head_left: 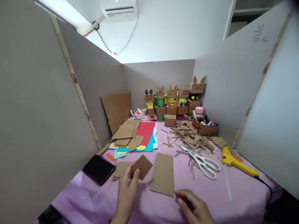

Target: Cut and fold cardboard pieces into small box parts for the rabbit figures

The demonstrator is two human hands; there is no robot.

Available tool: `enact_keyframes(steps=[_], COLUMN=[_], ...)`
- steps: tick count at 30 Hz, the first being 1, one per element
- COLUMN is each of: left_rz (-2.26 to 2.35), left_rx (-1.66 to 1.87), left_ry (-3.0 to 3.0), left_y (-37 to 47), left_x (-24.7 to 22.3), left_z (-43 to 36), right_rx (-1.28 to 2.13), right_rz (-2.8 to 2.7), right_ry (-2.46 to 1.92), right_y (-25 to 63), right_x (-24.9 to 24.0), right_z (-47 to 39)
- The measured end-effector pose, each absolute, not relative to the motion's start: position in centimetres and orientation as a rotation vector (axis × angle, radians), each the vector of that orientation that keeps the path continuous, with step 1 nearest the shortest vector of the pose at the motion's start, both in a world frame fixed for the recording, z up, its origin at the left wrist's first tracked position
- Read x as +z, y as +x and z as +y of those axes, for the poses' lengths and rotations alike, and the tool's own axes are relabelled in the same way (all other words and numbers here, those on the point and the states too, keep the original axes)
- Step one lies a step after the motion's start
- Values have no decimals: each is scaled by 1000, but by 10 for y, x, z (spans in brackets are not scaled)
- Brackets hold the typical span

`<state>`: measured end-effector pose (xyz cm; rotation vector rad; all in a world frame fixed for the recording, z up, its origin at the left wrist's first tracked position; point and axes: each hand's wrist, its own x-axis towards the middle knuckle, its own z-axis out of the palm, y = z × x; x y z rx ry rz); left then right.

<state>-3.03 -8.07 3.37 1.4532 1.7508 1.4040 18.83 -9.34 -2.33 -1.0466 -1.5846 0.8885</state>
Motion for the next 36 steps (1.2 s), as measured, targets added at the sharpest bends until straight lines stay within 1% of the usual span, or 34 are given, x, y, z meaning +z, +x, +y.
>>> enact_keyframes(steps=[2, 5, 8, 12, 15, 18, 21, 24, 29, 36], left_rz=[1545, 1221, 1195, 1442, 1671, 1840, 1937, 2131, 2532, 2673], left_rx=[1328, 1103, 1044, 1116, 1115, 1019, 896, 821, 668, 491], left_ry=[1470, 1473, 1532, 1592, 1683, 1817, 1966, 2027, 1962, 1961], left_y=[-18, 3, 13, -4, -19, -19, -14, -25, -66, -72], left_x=[41, 46, 42, 32, 24, 15, 12, 18, 34, 31], left_z=[-89, -100, -101, -90, -83, -83, -84, -80, -80, -79], right_rx=[1018, 1236, 1370, 1437, 1403, 1355, 1395, 1443, 1515, 1563], right_rz=[-1471, -1345, -1272, -1187, -1117, -1014, -1005, -1034, -1045, -1146], right_ry=[-1075, -976, -872, -933, -993, -1015, -1000, -989, -973, -1005], right_y=[184, 177, 175, 180, 184, 185, 188, 193, 199, 200], right_x=[-21, -15, -9, -6, -10, -15, -20, -25, -32, -33], right_z=[-97, -99, -95, -85, -78, -72, -69, -69, -68, -65])
